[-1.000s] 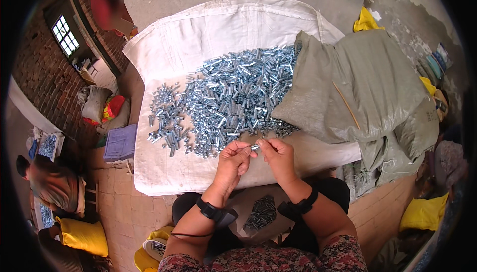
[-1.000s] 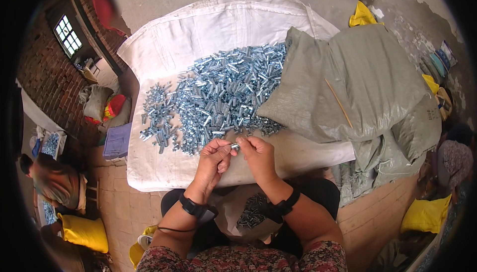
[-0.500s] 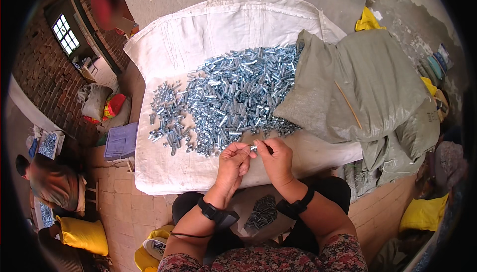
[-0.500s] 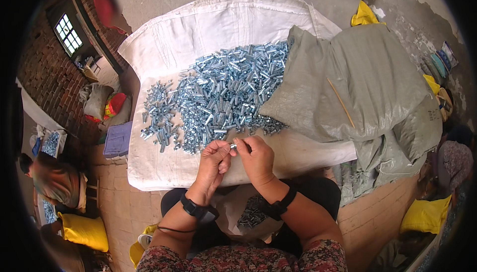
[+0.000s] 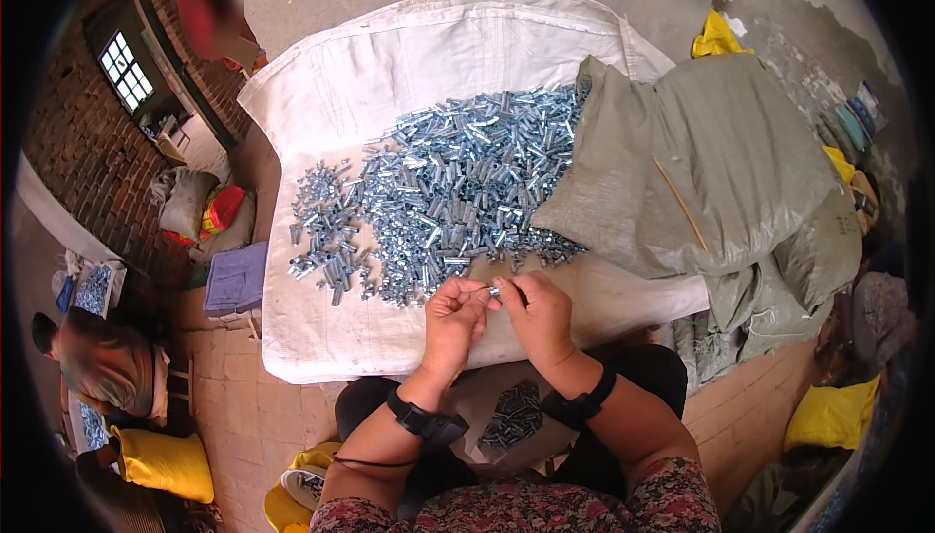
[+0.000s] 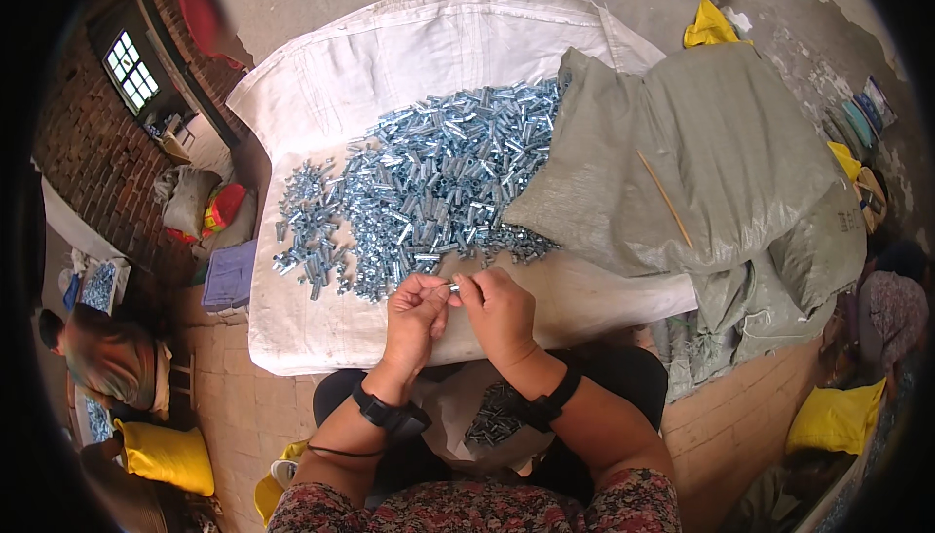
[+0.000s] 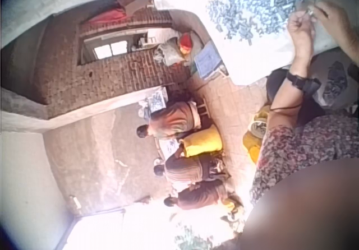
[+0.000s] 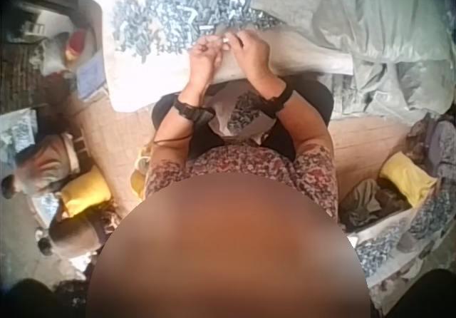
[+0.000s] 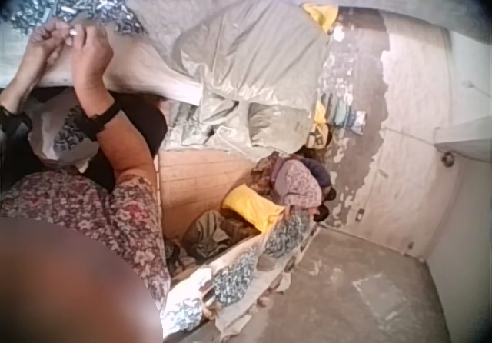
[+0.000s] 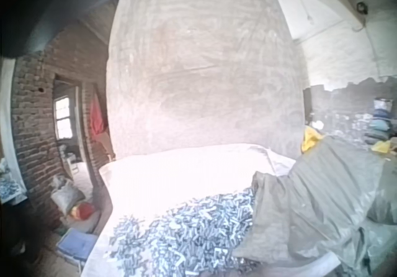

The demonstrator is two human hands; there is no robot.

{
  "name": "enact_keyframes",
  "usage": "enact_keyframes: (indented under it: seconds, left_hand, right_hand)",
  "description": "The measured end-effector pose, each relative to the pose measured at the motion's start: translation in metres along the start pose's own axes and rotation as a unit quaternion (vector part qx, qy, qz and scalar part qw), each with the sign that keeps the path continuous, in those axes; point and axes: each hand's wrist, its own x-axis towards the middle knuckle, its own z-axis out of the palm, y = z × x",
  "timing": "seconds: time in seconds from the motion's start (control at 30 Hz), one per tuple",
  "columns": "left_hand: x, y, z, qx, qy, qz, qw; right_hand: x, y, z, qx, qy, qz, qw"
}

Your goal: The person is sorting and inspecting small metal fasteners on a white surface.

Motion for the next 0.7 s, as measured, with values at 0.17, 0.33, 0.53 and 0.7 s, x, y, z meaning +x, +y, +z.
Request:
enact_keyframes:
  seconds: [0.17,0.33,0.53,0.7]
  left_hand:
    - [0.006,0.015,-0.021,0.147,-0.047,-0.011,0.988]
    - [0.003,0.016,-0.033,0.512,-0.151,0.134,0.835]
    - [-0.009,0.011,-0.011,0.589,-0.144,0.158,0.779]
    - [-0.010,0.002,-0.010,0.610,-0.153,0.162,0.760]
  right_hand:
    - [-0.009,-0.001,-0.006,-0.107,-0.079,-0.107,0.985]
    - [-0.029,0.007,-0.003,-0.162,-0.196,-0.108,0.961]
    - [-0.011,0.012,-0.011,-0.224,-0.199,-0.130,0.945]
    - [0.005,0.039,-0.006,-0.288,-0.158,-0.116,0.937]
